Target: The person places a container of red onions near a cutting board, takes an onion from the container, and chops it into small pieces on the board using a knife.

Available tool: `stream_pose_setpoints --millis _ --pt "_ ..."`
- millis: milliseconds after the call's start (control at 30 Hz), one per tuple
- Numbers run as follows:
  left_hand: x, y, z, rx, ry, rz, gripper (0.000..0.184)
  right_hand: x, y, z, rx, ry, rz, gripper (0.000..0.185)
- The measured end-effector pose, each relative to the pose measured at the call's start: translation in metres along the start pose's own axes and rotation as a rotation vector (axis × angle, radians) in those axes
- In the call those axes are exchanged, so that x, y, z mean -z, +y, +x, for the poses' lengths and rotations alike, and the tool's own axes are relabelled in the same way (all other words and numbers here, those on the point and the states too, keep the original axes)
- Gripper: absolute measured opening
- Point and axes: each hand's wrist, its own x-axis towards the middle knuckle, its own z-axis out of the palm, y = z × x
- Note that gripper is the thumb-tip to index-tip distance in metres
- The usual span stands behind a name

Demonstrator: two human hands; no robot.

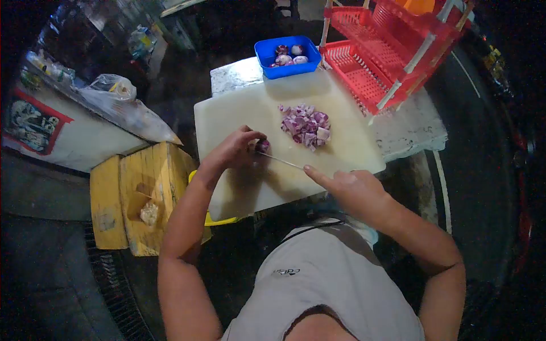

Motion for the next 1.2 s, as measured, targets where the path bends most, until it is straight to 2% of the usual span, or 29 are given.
stream_pose_setpoints --millis 167,233,467,533,667,833,967,1033,1067,1133,1200 --pt "-0.001 0.0 0.001 0.002 0.001 -0.057 0.056 0.001 -0.007 -0.001 -0.019 0.002 -0.037 0.078" --pt "0.002 0.004 0.003 0.035 -0.021 -0.022 0.054 -0.001 -0.006 0.0 -0.049 -0.029 0.017 0.088" --pt "0.004 0.011 0.001 0.002 0.002 -0.024 0.052 -0.005 -0.004 -0.002 -0.037 -0.002 0.05 0.085" --pt "0.007 0.015 0.001 0.009 -0.003 -0.01 0.052 -0.001 -0.004 -0.001 -0.027 -0.005 -0.044 0.078" --pt "0.005 0.014 0.001 0.019 -0.014 -0.062 0.052 0.001 -0.005 -0.001 -0.033 0.002 -0.043 0.077" --pt "0.004 0.01 0.001 -0.066 0.031 0.029 0.047 -0.014 -0.006 0.018 -0.071 -0.028 0.065 0.079" --pt "0.005 0.012 -0.001 -0.114 0.058 0.011 0.043 0.001 0.001 0.015 -0.078 -0.073 0.013 0.077" --pt "0.005 0.018 -0.002 0.018 0.016 -0.027 0.042 0.009 0.019 0.0 -0.095 -0.063 0.198 0.064" --pt "0.002 0.018 -0.004 0.022 0.028 -0.025 0.042 0.011 0.029 -0.008 -0.085 -0.061 0.19 0.064" --pt "-0.004 0.018 -0.006 -0.082 0.099 -0.02 0.039 0.015 0.047 -0.021 -0.247 -0.104 0.28 0.043" --pt "-0.004 0.029 -0.004 -0.017 0.164 -0.011 0.036 0.012 0.058 -0.026 -0.285 -0.059 0.316 0.036"
